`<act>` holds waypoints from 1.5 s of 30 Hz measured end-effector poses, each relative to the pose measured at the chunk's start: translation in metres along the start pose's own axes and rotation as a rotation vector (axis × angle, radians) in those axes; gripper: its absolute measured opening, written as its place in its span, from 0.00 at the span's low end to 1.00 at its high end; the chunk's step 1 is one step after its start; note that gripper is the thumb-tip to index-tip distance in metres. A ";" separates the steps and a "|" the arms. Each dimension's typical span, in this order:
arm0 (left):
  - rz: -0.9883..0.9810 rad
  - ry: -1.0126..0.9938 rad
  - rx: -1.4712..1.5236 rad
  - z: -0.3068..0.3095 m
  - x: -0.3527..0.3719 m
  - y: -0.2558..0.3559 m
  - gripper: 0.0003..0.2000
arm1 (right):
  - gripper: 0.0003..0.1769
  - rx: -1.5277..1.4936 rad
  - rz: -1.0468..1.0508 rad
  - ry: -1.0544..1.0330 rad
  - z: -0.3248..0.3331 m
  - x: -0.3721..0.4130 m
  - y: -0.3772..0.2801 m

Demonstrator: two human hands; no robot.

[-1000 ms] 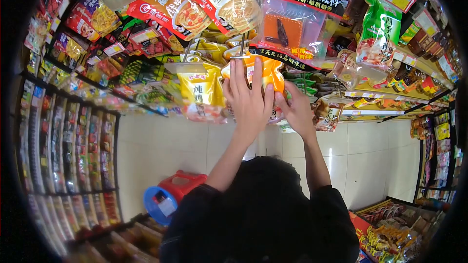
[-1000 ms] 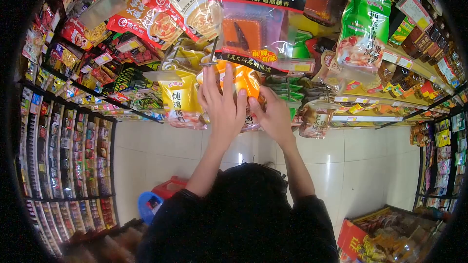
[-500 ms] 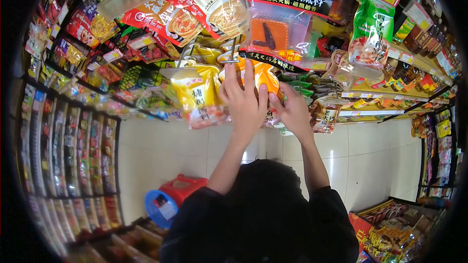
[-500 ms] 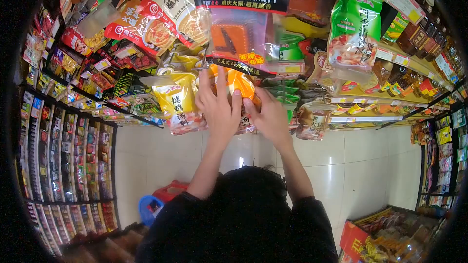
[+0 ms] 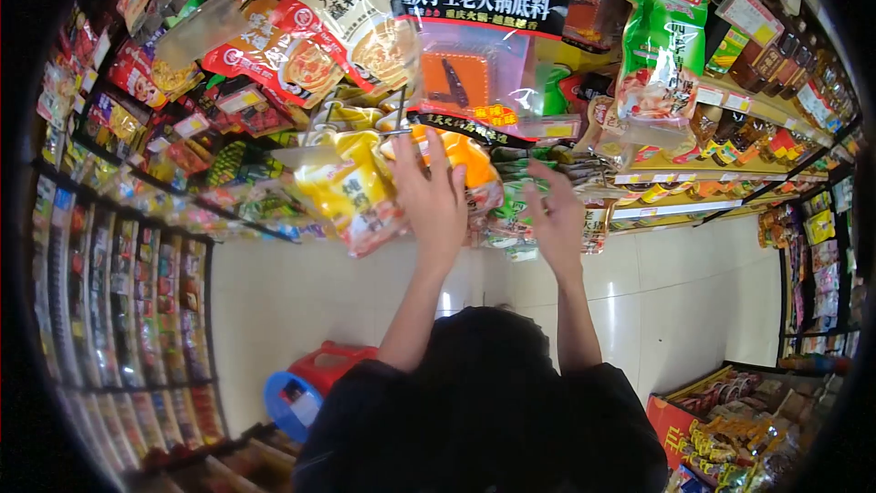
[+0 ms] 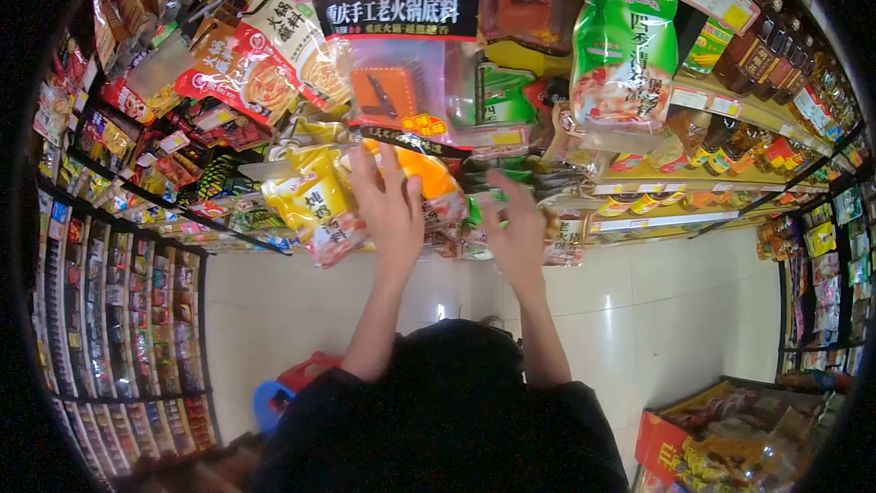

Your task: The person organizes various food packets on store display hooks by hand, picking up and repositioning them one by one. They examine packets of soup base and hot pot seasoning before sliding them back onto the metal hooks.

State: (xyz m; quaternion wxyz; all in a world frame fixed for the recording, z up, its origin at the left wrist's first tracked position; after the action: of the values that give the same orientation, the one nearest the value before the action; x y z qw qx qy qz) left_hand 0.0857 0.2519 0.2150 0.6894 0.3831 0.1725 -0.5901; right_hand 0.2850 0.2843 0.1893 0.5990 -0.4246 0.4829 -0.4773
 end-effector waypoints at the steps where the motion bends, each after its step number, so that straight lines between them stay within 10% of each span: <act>1: -0.012 0.005 0.000 0.004 0.003 0.002 0.34 | 0.23 -0.078 0.002 0.103 0.023 0.001 0.012; 7: -0.040 -0.095 0.261 0.007 0.072 0.000 0.32 | 0.21 0.181 0.240 0.645 0.141 -0.022 0.048; 12: -0.108 -0.509 0.403 0.002 0.169 -0.038 0.21 | 0.21 0.078 0.245 0.662 0.175 -0.020 0.047; 14: -0.044 -0.581 0.403 -0.012 0.212 -0.081 0.17 | 0.21 -0.023 0.342 0.687 0.188 -0.016 0.013; 18: 0.697 -0.753 0.426 -0.060 0.385 -0.234 0.08 | 0.35 0.196 0.501 0.583 0.197 -0.050 -0.083; 20: 0.635 -0.844 0.150 -0.095 0.539 -0.332 0.09 | 0.43 0.244 0.468 0.517 0.200 -0.080 -0.096; 23: 0.682 -1.329 -0.018 -0.022 0.586 -0.314 0.09 | 0.47 0.261 0.376 0.431 0.203 -0.104 -0.100; 37: 0.628 -1.034 0.253 -0.042 0.544 -0.294 0.09 | 0.34 -0.113 0.460 0.395 0.192 -0.097 -0.149; 42: 1.191 -0.868 0.765 -0.087 0.555 -0.336 0.10 | 0.32 -0.394 0.358 0.279 0.210 -0.094 -0.144; 45: 1.120 -0.892 0.687 -0.098 0.525 -0.322 0.11 | 0.32 -0.451 0.287 0.219 0.226 -0.087 -0.131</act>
State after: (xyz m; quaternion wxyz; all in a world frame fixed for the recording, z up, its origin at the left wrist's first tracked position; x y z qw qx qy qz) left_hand -0.0698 -0.0378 -0.3154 0.7308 0.3316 -0.5302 -0.2735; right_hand 0.4792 0.3565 0.3705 0.4950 -0.4205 0.6938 -0.3112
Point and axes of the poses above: each hand's wrist, its own x-axis away from the middle knuckle, its own z-axis out of the back of the hand, y = z × x, the point moved 6 cm from there along -x, towards the middle knuckle, and after that the axes turned 3 degrees about -x, right-handed, at the moved point
